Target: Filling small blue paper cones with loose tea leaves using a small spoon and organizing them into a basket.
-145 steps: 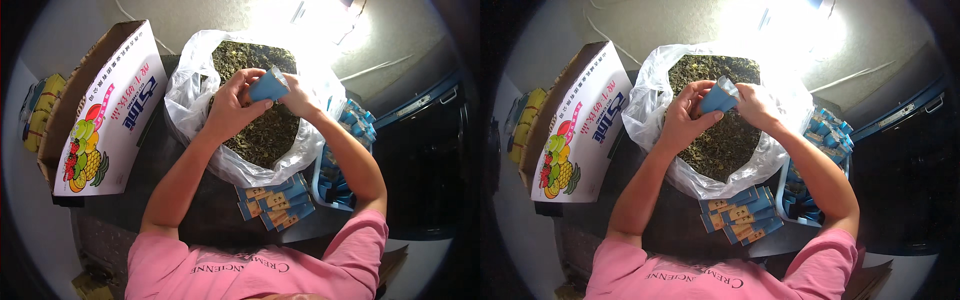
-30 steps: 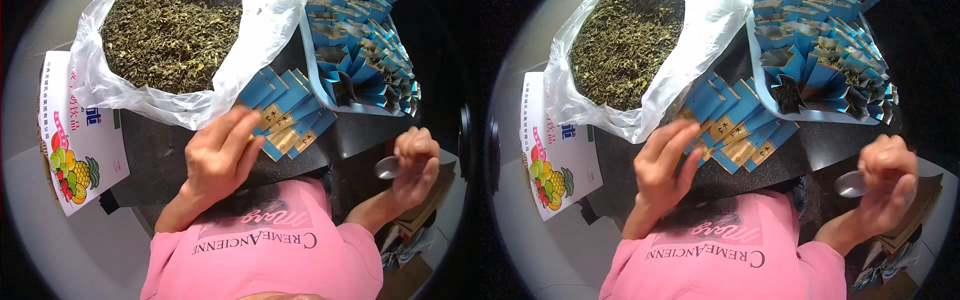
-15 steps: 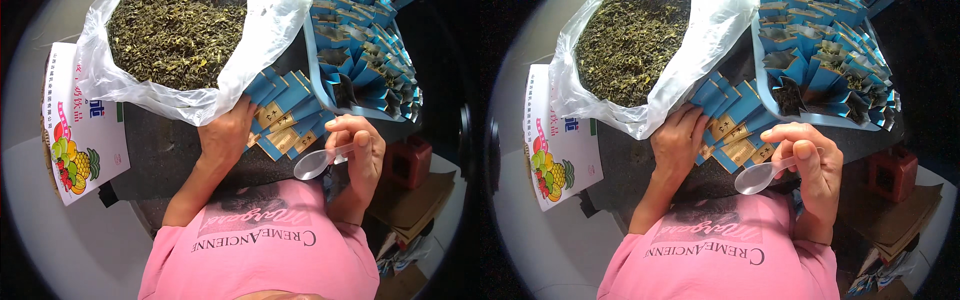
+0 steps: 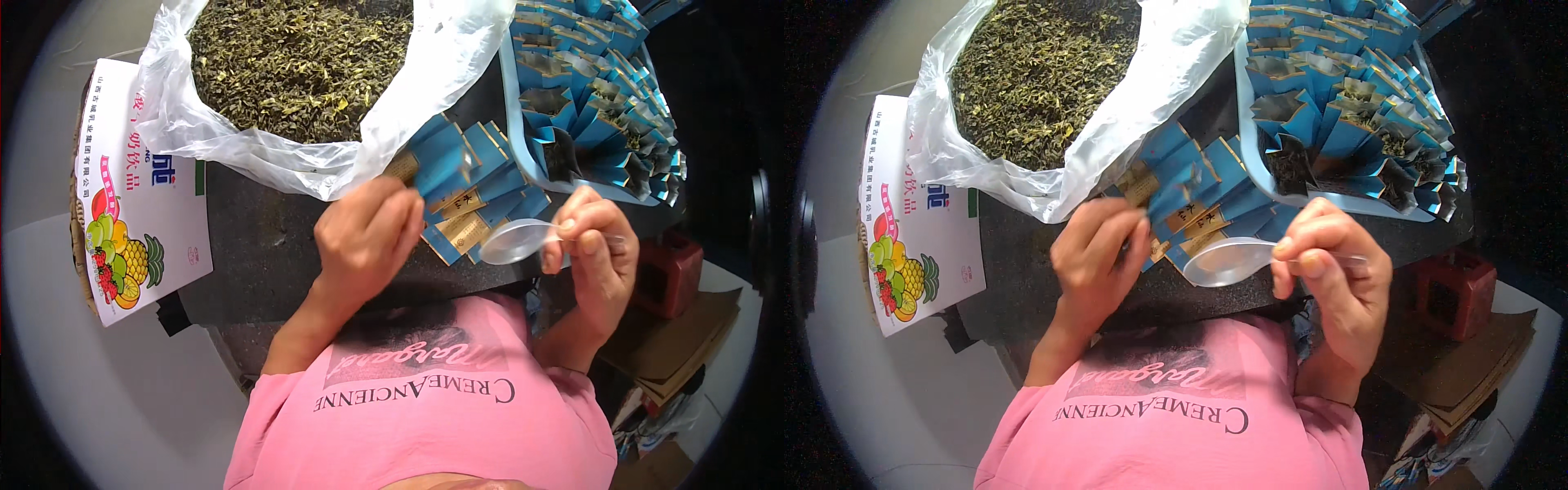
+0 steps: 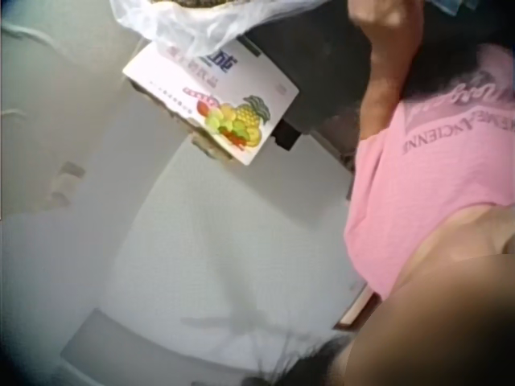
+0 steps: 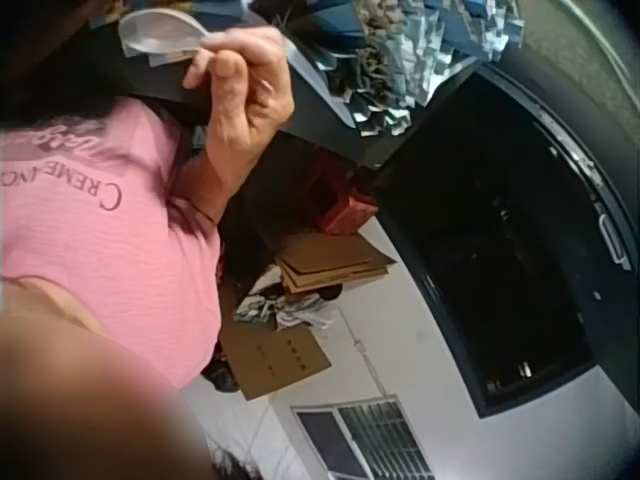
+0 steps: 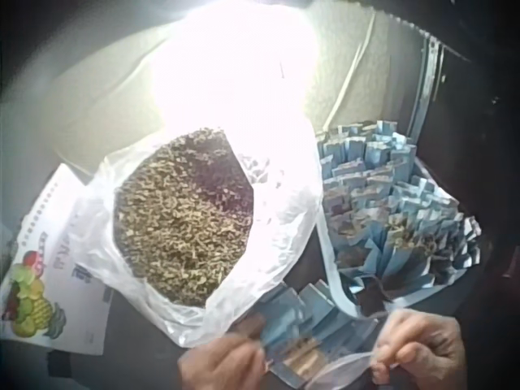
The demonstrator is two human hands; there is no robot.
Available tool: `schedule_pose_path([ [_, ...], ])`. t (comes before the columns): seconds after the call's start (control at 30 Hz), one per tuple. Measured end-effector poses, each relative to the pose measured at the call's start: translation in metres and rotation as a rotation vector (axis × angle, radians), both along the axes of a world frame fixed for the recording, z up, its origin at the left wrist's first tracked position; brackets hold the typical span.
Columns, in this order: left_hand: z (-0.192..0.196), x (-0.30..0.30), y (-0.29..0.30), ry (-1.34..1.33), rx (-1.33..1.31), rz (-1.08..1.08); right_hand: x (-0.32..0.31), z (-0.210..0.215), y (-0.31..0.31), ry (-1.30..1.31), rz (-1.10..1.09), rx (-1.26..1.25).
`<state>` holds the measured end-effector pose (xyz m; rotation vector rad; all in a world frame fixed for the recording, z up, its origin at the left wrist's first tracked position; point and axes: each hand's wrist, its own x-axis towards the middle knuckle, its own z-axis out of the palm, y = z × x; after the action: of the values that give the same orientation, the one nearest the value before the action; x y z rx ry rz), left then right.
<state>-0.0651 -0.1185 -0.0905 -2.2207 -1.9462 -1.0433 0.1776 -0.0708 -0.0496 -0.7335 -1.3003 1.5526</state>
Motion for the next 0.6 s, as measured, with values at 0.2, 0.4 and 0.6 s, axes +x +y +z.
schedule_pose_path([
  [0.2, 0.063, -0.009, -0.012, -0.036, 0.295, -0.274, 0.008, 0.043, 0.014, -0.039, -0.124, 0.164],
  [0.4, 0.086, -0.02, -0.001, 0.102, 0.416, -0.228, -0.011, 0.081, 0.032, -0.106, -0.049, 0.236],
  [0.6, 0.101, -0.038, 0.012, 0.172, 0.506, -0.186, -0.043, 0.109, 0.058, -0.276, 0.117, 0.354],
])
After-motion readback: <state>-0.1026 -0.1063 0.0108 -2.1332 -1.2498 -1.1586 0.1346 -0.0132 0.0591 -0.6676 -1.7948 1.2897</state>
